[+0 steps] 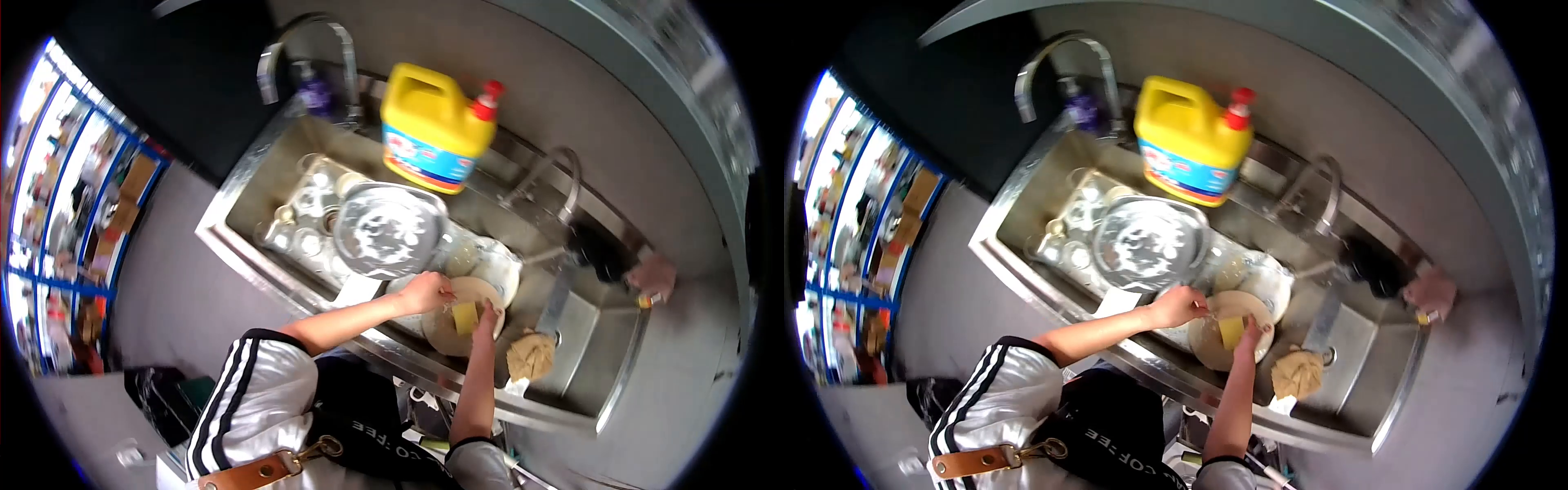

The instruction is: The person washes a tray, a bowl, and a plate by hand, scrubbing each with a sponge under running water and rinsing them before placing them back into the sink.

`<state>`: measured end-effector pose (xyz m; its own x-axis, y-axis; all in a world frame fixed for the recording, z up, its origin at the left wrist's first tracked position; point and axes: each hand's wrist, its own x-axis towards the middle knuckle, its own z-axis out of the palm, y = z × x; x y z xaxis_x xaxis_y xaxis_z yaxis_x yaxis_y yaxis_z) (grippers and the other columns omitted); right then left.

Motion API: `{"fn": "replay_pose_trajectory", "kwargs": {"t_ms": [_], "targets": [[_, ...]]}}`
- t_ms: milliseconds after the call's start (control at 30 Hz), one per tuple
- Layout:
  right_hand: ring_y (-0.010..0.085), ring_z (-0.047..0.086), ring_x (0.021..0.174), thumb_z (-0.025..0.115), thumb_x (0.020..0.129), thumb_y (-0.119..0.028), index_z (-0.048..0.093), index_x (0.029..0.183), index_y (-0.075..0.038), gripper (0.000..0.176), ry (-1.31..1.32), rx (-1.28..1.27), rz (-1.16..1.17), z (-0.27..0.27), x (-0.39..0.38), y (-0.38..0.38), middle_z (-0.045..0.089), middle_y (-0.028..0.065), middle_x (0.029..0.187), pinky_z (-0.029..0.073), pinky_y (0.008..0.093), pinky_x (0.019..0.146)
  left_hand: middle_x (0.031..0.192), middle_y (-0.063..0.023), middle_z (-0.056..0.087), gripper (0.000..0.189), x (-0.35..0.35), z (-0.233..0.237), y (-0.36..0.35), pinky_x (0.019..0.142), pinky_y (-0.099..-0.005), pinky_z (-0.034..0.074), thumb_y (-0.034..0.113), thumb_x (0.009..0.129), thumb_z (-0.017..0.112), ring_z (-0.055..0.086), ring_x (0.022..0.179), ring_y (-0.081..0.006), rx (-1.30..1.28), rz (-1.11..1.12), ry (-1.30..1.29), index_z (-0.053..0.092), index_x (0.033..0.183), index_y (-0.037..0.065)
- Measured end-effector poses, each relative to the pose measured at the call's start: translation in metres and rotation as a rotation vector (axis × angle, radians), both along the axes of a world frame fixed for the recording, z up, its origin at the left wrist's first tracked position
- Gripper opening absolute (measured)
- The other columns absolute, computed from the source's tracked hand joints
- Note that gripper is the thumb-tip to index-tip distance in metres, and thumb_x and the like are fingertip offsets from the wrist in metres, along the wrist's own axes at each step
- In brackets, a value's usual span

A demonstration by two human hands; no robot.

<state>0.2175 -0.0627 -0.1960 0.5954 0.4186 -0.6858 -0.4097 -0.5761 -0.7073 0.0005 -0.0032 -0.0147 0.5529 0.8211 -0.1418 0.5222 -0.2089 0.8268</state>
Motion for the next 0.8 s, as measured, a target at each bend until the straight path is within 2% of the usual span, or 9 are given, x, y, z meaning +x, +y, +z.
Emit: {"fn": "replay_pose_trajectory", "kwargs": {"t_ms": [67, 133, 167, 333, 400, 467, 600, 667, 800], "targets": [[0.0225, 0.039, 0.105, 0.049, 0.077, -0.028, 0.039, 0.115, -0.011, 0.043, -0.059, 0.101, 0.203, 0.012, 0.007, -0.008, 0.044, 0.0076, 0.112, 0.035, 0.0396, 0.083, 0.070, -0.0108, 0.059, 0.014, -0.038, 0.012, -0.004, 0.059, -0.0305, 0.045, 0.014, 0.069, 0.062, 0.058, 0.064, -0.0209, 0.045, 0.103, -0.073, 0.060, 0.078, 0.004], [0.0215, 0.041, 0.103, 0.046, 0.078, -0.018, 0.043, 0.109, -0.008, 0.033, -0.127, 0.285, -0.042, 0.068, -0.026, -0.010, 0.047, 0.0086, 0.108, 0.038, 0.0371, 0.079, 0.065, -0.0068, 0.058, 0.013, -0.078, 0.017, -0.008, 0.055, -0.0272, 0.045, 0.012, 0.071, 0.061, 0.056, 0.059, -0.0141, -0.009, 0.435, -0.250, 0.060, 0.081, 0.003], [0.0197, 0.045, 0.097, 0.044, 0.080, -0.012, 0.045, 0.102, -0.006, 0.024, -0.166, 0.320, -0.069, 0.085, -0.032, -0.009, 0.049, 0.0086, 0.102, 0.040, 0.0337, 0.077, 0.065, -0.0072, 0.058, 0.013, -0.102, 0.028, -0.010, 0.055, -0.0282, 0.044, 0.012, 0.072, 0.059, 0.056, 0.059, -0.0147, -0.070, 0.524, -0.245, 0.059, 0.081, 0.003], [0.0153, 0.054, 0.080, 0.047, 0.083, -0.014, 0.048, 0.098, -0.003, 0.018, -0.413, 0.435, -0.132, 0.110, 0.008, 0.019, 0.054, 0.0071, 0.093, 0.045, 0.0277, 0.070, 0.060, 0.0001, 0.054, 0.011, -0.207, 0.036, -0.021, 0.049, -0.0208, 0.040, 0.011, 0.076, 0.057, 0.048, 0.053, -0.0062, -0.144, 0.921, -0.278, 0.058, 0.079, 0.000], [0.0120, 0.054, 0.074, 0.046, 0.086, -0.018, 0.049, 0.097, 0.001, 0.022, -0.398, 0.672, -0.141, 0.114, 0.036, 0.054, 0.057, 0.0066, 0.087, 0.044, 0.0219, 0.064, 0.058, -0.0026, 0.053, 0.010, -0.238, 0.016, -0.026, 0.049, -0.0205, 0.040, 0.008, 0.077, 0.056, 0.047, 0.052, -0.0072, -0.139, 0.984, -0.417, 0.056, 0.076, -0.001], [0.0113, 0.055, 0.073, 0.046, 0.086, -0.017, 0.051, 0.096, 0.002, 0.022, -0.422, 0.695, -0.105, 0.129, 0.047, 0.088, 0.059, 0.0077, 0.088, 0.045, 0.0217, 0.065, 0.058, -0.0034, 0.053, 0.010, -0.256, 0.008, -0.032, 0.050, -0.0207, 0.040, 0.008, 0.078, 0.055, 0.048, 0.051, -0.0086, -0.129, 0.998, -0.481, 0.055, 0.074, -0.002], [0.0129, 0.056, 0.079, 0.048, 0.085, -0.020, 0.053, 0.096, 0.002, 0.025, -0.487, 0.715, 0.237, 0.142, 0.072, 0.159, 0.058, 0.0084, 0.094, 0.044, 0.0222, 0.069, 0.058, -0.0029, 0.052, 0.010, -0.270, 0.024, -0.037, 0.051, -0.0204, 0.040, 0.007, 0.079, 0.054, 0.049, 0.050, -0.0090, -0.163, 1.007, -0.419, 0.054, 0.073, 0.000], [0.0104, 0.054, 0.080, 0.048, 0.085, -0.023, 0.054, 0.102, -0.002, 0.028, -0.514, 0.561, 0.380, 0.137, 0.080, 0.185, 0.058, 0.0044, 0.095, 0.042, 0.0222, 0.066, 0.057, -0.0012, 0.051, 0.010, -0.272, 0.024, -0.035, 0.050, -0.0201, 0.039, 0.009, 0.079, 0.054, 0.048, 0.050, -0.0076, -0.146, 1.048, -0.411, 0.054, 0.073, 0.001], [0.0084, 0.053, 0.079, 0.047, 0.085, -0.023, 0.054, 0.107, -0.008, 0.027, -0.506, 0.526, 0.430, 0.127, 0.083, 0.231, 0.057, 0.0009, 0.096, 0.042, 0.0218, 0.066, 0.058, -0.0007, 0.050, 0.010, -0.259, 0.030, -0.033, 0.051, -0.0201, 0.039, 0.009, 0.079, 0.053, 0.048, 0.052, -0.0073, -0.114, 1.101, -0.410, 0.054, 0.073, 0.001]]}}
